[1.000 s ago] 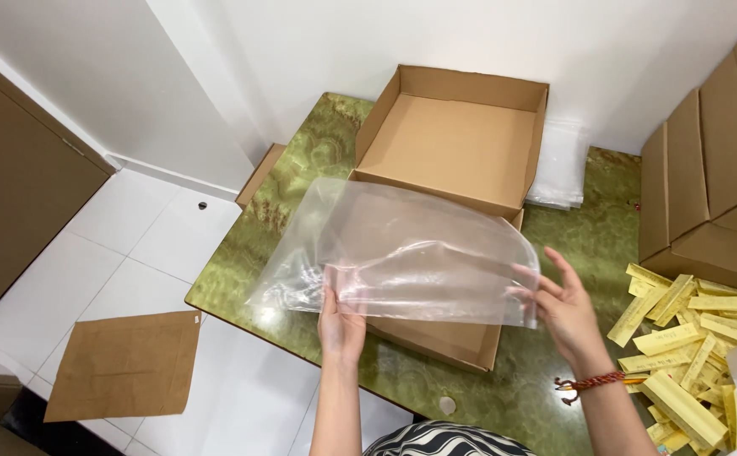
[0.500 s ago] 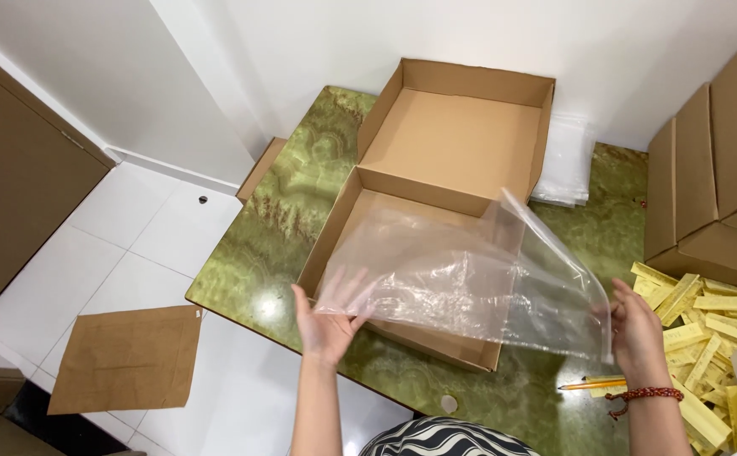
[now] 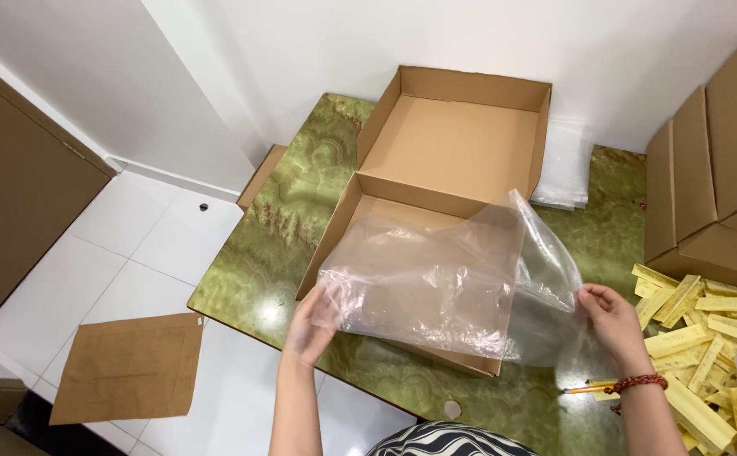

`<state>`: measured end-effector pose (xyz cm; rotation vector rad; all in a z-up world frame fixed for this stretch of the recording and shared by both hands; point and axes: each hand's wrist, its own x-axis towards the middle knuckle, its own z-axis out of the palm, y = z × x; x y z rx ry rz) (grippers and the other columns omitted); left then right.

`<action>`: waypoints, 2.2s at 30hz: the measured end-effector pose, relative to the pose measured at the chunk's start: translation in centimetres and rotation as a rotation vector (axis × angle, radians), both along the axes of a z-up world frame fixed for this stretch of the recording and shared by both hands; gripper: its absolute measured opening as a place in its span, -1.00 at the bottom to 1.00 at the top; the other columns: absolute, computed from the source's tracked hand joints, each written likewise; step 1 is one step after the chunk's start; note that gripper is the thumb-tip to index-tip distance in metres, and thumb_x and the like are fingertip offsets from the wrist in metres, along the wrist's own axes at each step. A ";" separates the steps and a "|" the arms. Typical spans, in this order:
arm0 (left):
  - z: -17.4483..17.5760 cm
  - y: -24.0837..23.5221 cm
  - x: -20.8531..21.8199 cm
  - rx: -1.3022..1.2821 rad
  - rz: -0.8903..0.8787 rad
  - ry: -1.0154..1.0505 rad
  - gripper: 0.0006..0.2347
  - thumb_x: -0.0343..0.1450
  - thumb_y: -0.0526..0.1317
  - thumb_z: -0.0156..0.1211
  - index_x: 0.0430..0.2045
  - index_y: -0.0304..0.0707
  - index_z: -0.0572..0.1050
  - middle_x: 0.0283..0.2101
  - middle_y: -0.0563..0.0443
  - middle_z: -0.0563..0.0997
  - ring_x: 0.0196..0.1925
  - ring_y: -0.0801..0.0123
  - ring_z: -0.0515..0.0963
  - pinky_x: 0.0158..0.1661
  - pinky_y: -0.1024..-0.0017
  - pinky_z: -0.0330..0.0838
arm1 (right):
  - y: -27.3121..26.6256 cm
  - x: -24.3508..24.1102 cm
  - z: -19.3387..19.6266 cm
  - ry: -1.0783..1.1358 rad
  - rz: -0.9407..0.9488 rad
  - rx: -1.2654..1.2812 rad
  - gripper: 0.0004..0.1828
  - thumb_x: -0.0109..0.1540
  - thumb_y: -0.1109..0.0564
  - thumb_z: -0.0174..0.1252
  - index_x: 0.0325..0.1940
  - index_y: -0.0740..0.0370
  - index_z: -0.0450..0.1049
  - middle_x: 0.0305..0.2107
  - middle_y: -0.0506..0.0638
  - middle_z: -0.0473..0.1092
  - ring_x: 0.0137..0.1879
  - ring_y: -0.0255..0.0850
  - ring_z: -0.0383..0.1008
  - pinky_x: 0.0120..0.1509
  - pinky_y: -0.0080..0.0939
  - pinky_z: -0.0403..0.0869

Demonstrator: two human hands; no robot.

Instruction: The person opens a cardboard box on a table, removes a black garment from a plastic bag, and hangs it on a clothing rack. They then fold the empty plastic bag and place it on the table before closing the box and stacking it with other boxes.

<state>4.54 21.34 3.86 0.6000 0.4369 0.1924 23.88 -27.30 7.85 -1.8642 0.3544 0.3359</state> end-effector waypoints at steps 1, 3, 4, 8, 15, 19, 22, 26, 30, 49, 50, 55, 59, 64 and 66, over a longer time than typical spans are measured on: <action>2.1 -0.6 -0.4 -0.003 0.004 -0.001 -0.87 0.46 -0.18 0.30 -0.16 -0.05 0.66 0.45 -0.17 0.45 0.48 0.18 0.39 -0.15 0.47 0.53 | 0.0 -0.1 -0.3 -0.001 0.004 -0.003 -0.80 0.47 0.13 0.17 0.14 0.19 0.58 -0.18 0.05 0.55 -0.28 -0.21 0.38 -0.32 -0.27 0.29; 6.5 -1.6 -1.2 0.102 -0.008 0.118 -0.48 0.47 -0.39 0.02 0.42 -0.43 0.28 0.51 -0.23 0.36 0.49 0.01 0.39 0.37 0.12 0.32 | 0.3 -0.2 -0.9 -0.190 -0.018 0.027 -0.79 0.50 0.22 0.09 0.22 0.25 0.47 -0.01 0.08 0.51 0.10 -0.18 0.47 0.16 -0.17 0.47; 7.1 -1.6 -1.8 0.101 -0.003 0.116 -0.48 0.47 -0.39 0.02 0.42 -0.43 0.28 0.51 -0.23 0.36 0.49 0.01 0.39 0.37 0.12 0.32 | 0.7 -0.4 -0.4 -0.193 -0.012 0.027 -0.79 0.50 0.22 0.09 0.22 0.25 0.47 -0.01 0.08 0.51 0.10 -0.18 0.47 0.16 -0.17 0.47; 4.9 0.2 -5.3 0.056 0.069 -0.065 -0.54 0.50 -0.39 -0.02 0.38 -0.48 0.28 0.43 -0.43 0.38 0.44 -0.20 0.40 0.35 -0.11 0.33 | 1.9 -1.1 1.0 -0.371 0.044 0.041 -0.78 0.50 0.31 0.04 0.24 0.32 0.40 0.06 0.14 0.44 0.16 -0.11 0.44 0.22 -0.18 0.48; 5.0 2.5 -7.4 0.320 -0.177 0.369 -0.25 0.47 0.36 -0.23 0.37 -0.20 0.46 -0.20 -0.05 0.74 -0.39 0.27 0.73 -0.40 0.47 0.56 | 2.4 0.7 -0.7 -0.333 0.012 0.083 -0.75 0.47 0.31 0.04 0.18 0.11 0.51 -0.10 -0.03 0.49 -0.01 -0.29 0.50 0.05 -0.34 0.49; 7.9 0.6 -5.3 0.459 -0.199 0.549 -0.37 0.45 0.26 -0.09 0.21 -0.24 0.55 -0.01 -0.16 0.78 -0.36 0.21 0.67 -0.34 0.31 0.54 | 3.5 0.5 -0.1 -0.192 -0.046 -0.033 -0.82 0.52 -0.09 0.19 0.15 -0.09 0.58 -0.25 -0.18 0.48 -0.38 -0.39 0.27 -0.44 -0.30 0.22; 5.2 1.2 -3.3 0.625 -0.020 0.669 -0.41 0.39 0.20 0.17 0.14 -0.29 0.58 -0.19 -0.13 0.80 -0.46 0.39 0.64 -0.31 0.47 0.50 | 4.6 0.6 -0.1 -0.240 0.018 0.007 -0.70 0.44 -0.11 0.32 0.13 0.07 0.60 -0.41 -0.22 0.37 -0.44 -0.46 0.11 -0.42 -0.35 0.13; 2.9 1.4 -1.1 0.870 0.011 0.720 -0.65 0.44 0.14 0.25 -0.40 -0.14 0.71 -0.63 0.13 0.50 -0.57 0.50 0.41 -0.39 0.47 0.30 | 5.7 0.3 0.4 -0.436 0.177 0.039 -0.72 0.48 0.23 0.20 0.28 0.31 0.53 -0.07 0.08 0.52 0.02 -0.26 0.47 0.17 -0.24 0.55; 6.5 0.5 -1.8 0.764 0.108 0.411 -0.81 0.51 -0.12 0.29 -0.19 -0.17 0.76 -0.53 0.23 0.55 -0.59 0.64 0.24 -0.48 0.63 0.10 | 6.0 0.0 0.9 -0.452 0.146 -0.003 -0.80 0.54 0.31 0.06 0.26 0.28 0.40 -0.03 0.05 0.41 0.00 -0.26 0.38 -0.06 -0.35 0.41; 1.2 5.1 -1.1 0.856 0.276 0.632 -0.55 0.46 0.13 0.16 0.15 -0.09 0.58 0.26 0.06 0.63 0.32 0.40 0.56 0.32 0.42 0.34 | 12.8 1.4 3.7 -0.077 0.171 -0.064 -0.61 0.53 0.10 0.02 0.46 0.13 0.34 -0.12 0.03 0.47 -0.23 -0.28 0.42 -0.31 -0.32 0.39; 2.3 5.2 -0.1 0.941 0.236 0.651 -0.45 0.45 0.21 0.07 0.23 -0.12 0.50 0.34 0.02 0.55 0.38 0.29 0.50 0.37 0.25 0.31 | 13.0 1.9 3.5 -0.087 0.146 -0.069 -0.62 0.53 0.07 0.03 0.44 0.14 0.37 -0.08 0.01 0.47 -0.14 -0.27 0.45 -0.20 -0.30 0.44; 4.9 6.2 4.1 0.977 0.187 0.685 -0.40 0.39 0.28 0.07 0.22 -0.07 0.54 0.27 0.07 0.61 0.31 0.33 0.56 0.30 0.29 0.38 | 12.7 3.5 1.1 -0.207 0.183 -0.062 -0.69 0.56 0.02 0.04 0.29 0.19 0.52 -0.36 -0.07 0.42 -0.36 -0.31 0.30 -0.35 -0.26 0.30; 3.0 7.1 5.5 0.957 0.124 0.714 -0.68 0.40 0.14 0.26 -0.29 -0.09 0.63 0.07 0.10 0.72 0.24 0.37 0.66 0.10 0.27 0.44 | 12.3 3.7 0.2 -0.193 0.141 -0.111 -0.75 0.56 0.01 0.08 0.06 0.16 0.60 -0.33 -0.08 0.46 -0.28 -0.31 0.36 -0.20 -0.29 0.37; 1.7 8.0 5.1 0.785 0.207 0.673 -0.77 0.51 -0.05 0.29 -0.36 -0.15 0.77 -0.37 0.15 0.76 -0.57 0.54 0.50 -0.51 0.56 0.41 | 11.2 4.5 -1.8 -0.212 0.110 -0.003 -0.77 0.59 0.08 0.06 -0.01 0.19 0.58 -0.34 -0.08 0.47 -0.24 -0.33 0.44 -0.08 -0.36 0.49; 0.8 8.6 4.9 0.820 0.292 0.683 -0.76 0.45 0.06 0.38 -0.46 -0.01 0.74 -0.73 0.20 0.48 -0.73 0.56 0.33 -0.64 0.51 0.14 | 10.4 5.3 -3.3 -0.250 0.095 0.078 -0.79 0.60 0.07 0.08 -0.01 0.19 0.55 -0.30 -0.08 0.47 -0.24 -0.32 0.47 -0.08 -0.35 0.54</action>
